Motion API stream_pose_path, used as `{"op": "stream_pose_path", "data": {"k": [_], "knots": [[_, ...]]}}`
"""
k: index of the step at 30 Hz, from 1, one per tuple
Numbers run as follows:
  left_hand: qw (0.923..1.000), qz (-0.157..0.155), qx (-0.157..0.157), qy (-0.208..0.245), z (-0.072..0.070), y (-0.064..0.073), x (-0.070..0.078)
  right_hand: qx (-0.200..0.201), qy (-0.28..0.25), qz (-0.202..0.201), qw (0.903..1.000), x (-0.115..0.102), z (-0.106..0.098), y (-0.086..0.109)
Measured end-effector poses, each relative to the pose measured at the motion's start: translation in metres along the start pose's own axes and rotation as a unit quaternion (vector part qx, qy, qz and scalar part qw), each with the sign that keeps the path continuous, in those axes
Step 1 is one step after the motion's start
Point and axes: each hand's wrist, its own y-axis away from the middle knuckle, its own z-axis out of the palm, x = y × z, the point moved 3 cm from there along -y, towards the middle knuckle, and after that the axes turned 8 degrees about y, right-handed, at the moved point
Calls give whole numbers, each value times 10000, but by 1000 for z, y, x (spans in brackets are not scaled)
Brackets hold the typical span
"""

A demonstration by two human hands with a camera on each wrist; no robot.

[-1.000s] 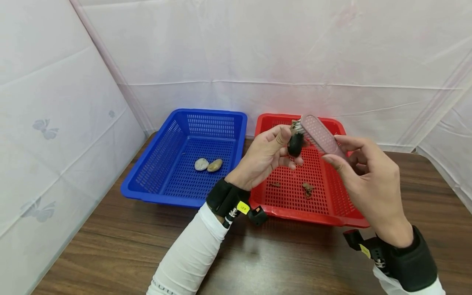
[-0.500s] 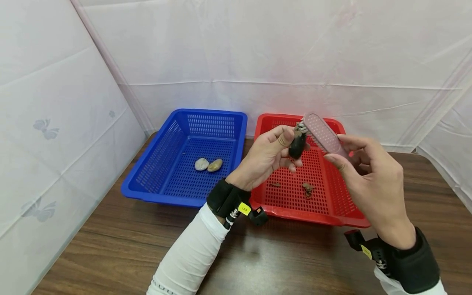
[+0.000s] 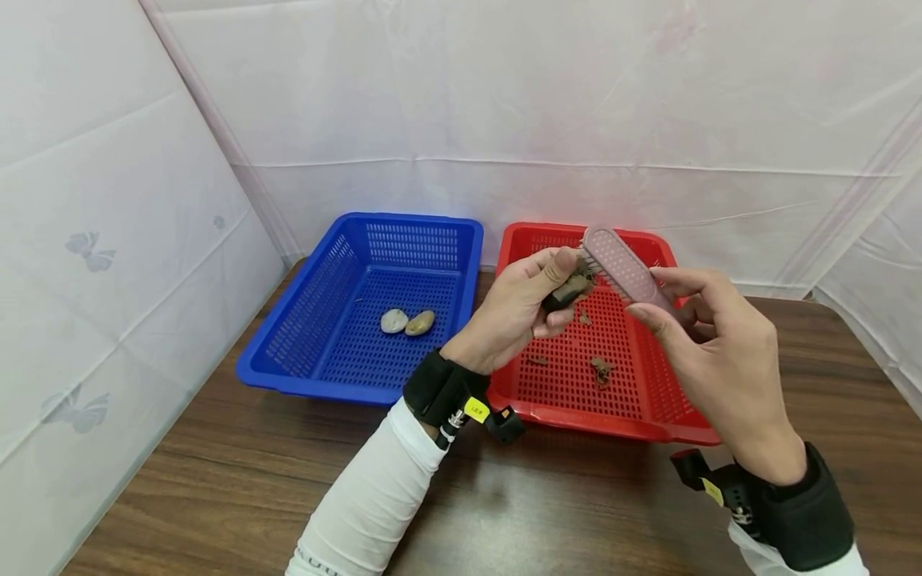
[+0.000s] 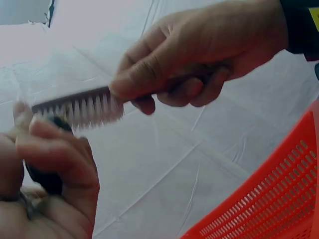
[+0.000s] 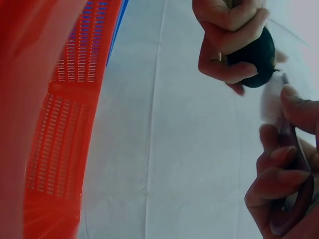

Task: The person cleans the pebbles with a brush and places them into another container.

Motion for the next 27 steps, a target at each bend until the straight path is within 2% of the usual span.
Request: {"op": "stream_pose_path", "data": {"k": [3, 7, 10, 13, 19, 22, 27], "knots": [[9995, -158, 273, -55, 0, 1, 0, -1, 138, 56, 9999, 2, 1, 1], [9976, -232, 518, 395, 1, 1, 3, 1, 49, 91, 9999, 1, 1, 2], [9956, -164, 510, 769, 4, 2, 5, -96, 7, 31, 9999, 2, 2, 2], [9950, -118, 436, 889, 5, 2, 6, -133, 89, -3, 9999, 5, 3, 2], [9972, -127, 475, 570, 3, 3, 6, 27, 301, 54, 9995, 12, 1, 1], [9981, 0, 519, 333, 2, 3, 7, 85, 242, 56, 9997, 11, 1, 0], [9982, 294, 463, 259, 2, 2, 10, 41, 261, -144, 9995, 6, 1, 0]]}}
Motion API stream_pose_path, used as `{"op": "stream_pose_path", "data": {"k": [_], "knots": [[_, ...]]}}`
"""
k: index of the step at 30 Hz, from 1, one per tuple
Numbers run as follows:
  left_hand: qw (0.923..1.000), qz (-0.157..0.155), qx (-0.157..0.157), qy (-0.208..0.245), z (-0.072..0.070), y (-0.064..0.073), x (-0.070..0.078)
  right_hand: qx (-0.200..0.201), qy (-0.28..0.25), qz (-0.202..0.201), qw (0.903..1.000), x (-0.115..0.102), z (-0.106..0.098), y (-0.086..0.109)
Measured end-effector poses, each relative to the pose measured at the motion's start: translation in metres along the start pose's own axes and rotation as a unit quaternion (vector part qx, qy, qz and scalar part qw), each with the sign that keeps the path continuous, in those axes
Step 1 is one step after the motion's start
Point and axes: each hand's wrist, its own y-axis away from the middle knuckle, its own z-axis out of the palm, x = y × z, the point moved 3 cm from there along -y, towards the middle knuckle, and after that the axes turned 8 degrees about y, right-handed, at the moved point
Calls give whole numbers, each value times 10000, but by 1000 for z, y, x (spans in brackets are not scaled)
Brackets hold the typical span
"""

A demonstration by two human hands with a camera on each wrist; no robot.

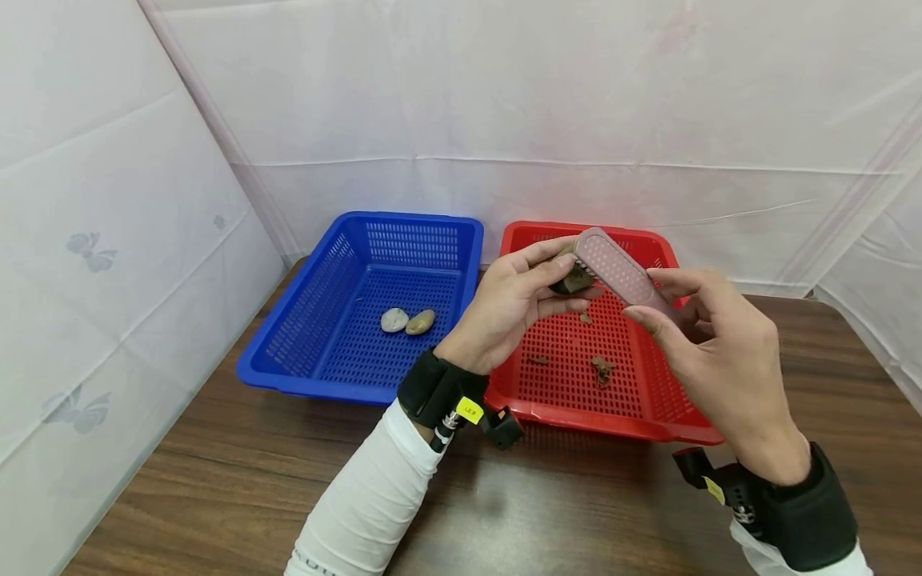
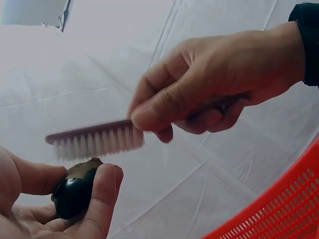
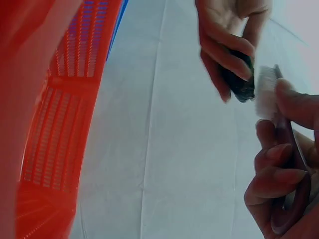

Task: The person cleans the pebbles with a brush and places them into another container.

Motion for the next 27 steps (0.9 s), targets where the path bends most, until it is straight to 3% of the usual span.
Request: {"op": "stream_pose_path", "data": {"k": [8, 18, 25, 27], "knots": [[9997, 71, -110, -216, -1, 0, -1, 223, 302, 31, 9993, 1, 0, -2], [9997, 167, 19, -193, -3, 1, -1, 465, 295, 90, 9984, 3, -2, -1], [9997, 193, -26, -139, -2, 1, 1, -64, 393, -316, 9987, 2, -4, -3], [9996, 171, -48, -216, -1, 1, 0, -39, 435, -281, 9987, 3, -3, -3]]}}
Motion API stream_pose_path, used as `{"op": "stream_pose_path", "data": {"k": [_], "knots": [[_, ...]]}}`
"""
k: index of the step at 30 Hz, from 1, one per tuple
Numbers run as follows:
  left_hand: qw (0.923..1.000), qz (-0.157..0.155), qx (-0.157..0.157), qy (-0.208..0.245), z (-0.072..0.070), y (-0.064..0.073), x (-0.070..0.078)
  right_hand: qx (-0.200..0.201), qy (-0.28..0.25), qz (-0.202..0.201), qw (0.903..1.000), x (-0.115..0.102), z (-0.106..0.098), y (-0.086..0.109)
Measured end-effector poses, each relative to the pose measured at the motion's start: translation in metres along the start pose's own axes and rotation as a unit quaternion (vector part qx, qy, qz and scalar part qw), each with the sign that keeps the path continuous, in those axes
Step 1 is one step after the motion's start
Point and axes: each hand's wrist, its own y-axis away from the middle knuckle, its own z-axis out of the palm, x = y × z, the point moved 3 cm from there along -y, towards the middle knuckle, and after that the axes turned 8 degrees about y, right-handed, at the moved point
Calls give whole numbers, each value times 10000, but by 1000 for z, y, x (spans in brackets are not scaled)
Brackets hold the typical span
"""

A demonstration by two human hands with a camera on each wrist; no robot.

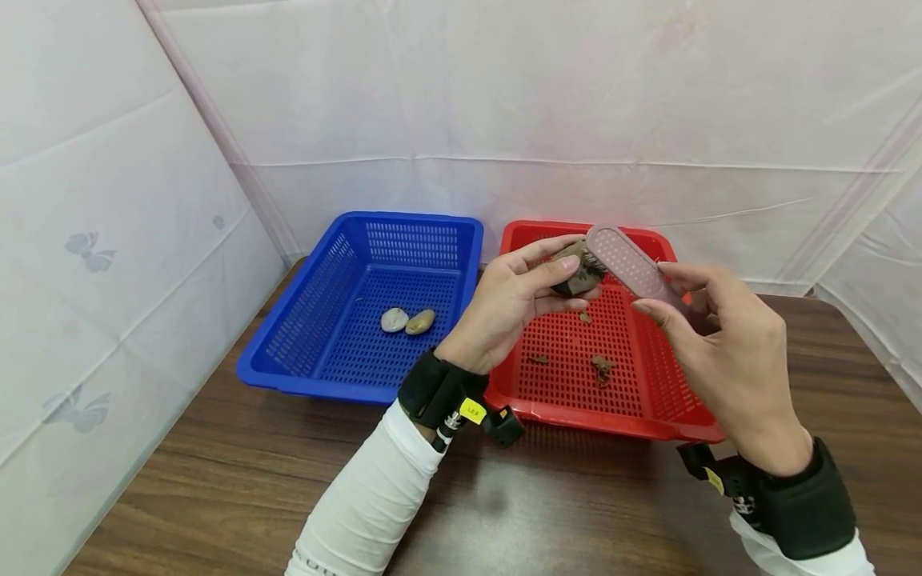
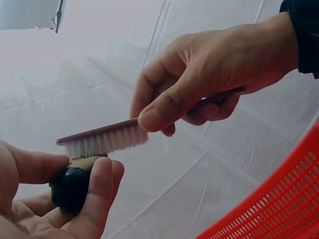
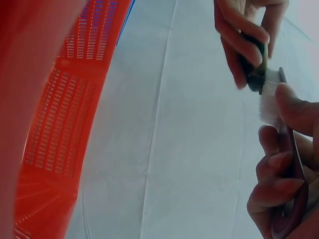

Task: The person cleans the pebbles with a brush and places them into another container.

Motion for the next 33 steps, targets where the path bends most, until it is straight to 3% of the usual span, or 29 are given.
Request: {"op": "stream_pose_path", "data": {"k": [6, 20, 29, 33], "knots": [[9998, -34, -86, -147, 1, -1, 0, 402, -125, 313, 9986, 4, 2, 2], [9999, -2, 25, -143, 0, -1, -2, 335, 7, 321, 9989, 7, 4, 0], [9998, -8, 176, 106, -2, -2, -2, 495, -165, 668, 9964, 8, -2, 0], [9995, 38, 222, 210, -1, -1, 0, 189, -365, 327, 9986, 3, -5, -1]]}}
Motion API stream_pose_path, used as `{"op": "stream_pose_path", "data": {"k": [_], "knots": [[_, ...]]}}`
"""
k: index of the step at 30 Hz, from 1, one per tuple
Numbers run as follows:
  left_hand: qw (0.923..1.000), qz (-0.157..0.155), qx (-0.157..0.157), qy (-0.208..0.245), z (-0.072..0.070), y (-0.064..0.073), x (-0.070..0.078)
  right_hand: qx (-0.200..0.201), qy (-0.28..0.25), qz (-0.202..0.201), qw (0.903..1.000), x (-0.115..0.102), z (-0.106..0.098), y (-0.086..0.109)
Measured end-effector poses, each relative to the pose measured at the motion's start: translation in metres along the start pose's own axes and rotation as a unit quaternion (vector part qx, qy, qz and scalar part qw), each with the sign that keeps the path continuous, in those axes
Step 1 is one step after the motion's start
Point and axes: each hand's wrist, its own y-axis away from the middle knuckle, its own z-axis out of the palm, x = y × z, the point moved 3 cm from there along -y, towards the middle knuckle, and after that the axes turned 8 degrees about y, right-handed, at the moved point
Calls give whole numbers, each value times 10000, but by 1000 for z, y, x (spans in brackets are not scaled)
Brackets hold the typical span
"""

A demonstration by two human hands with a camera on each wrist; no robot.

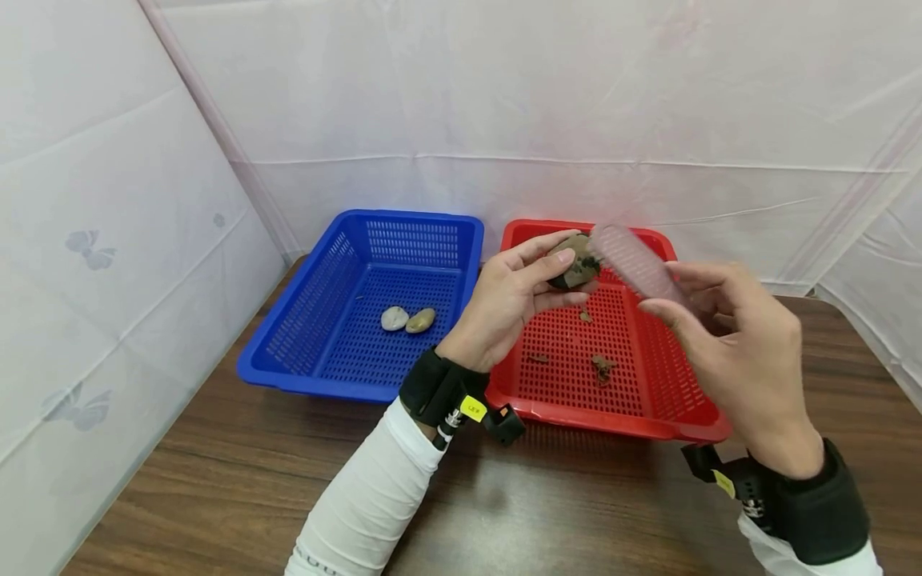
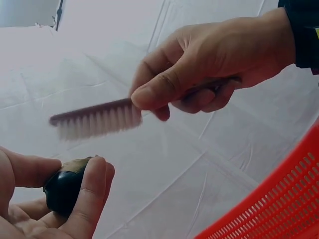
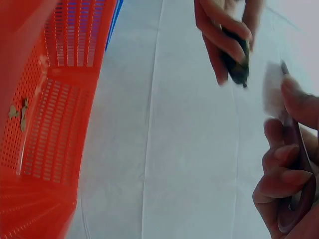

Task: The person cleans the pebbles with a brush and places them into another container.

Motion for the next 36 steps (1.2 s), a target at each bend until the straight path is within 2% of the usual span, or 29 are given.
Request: {"op": "stream_pose_path", "data": {"k": [4, 9, 14, 22, 26, 32, 36], "knots": [[9999, 13, -68, -98, 1, 1, 1, -212, 71, -278, 9994, -2, 3, 0], [9986, 48, -177, -500, 2, 1, 2, -59, -40, 54, 10000, 1, 2, 1], [9971, 111, -302, -692, 1, 2, 3, -22, -59, 148, 9999, 1, 4, 0], [9959, 61, -582, -688, 6, 6, 4, 264, 107, 506, 9983, 7, 3, -1], [9972, 54, -506, -551, 7, 6, 5, 246, -134, 637, 9976, 3, -3, 0], [9979, 205, -308, -540, 4, 5, 5, 47, -387, 228, 9990, -7, -3, 1], [9969, 277, -373, -637, 4, 5, 6, -108, -181, 18, 9998, -6, 0, 1]]}}
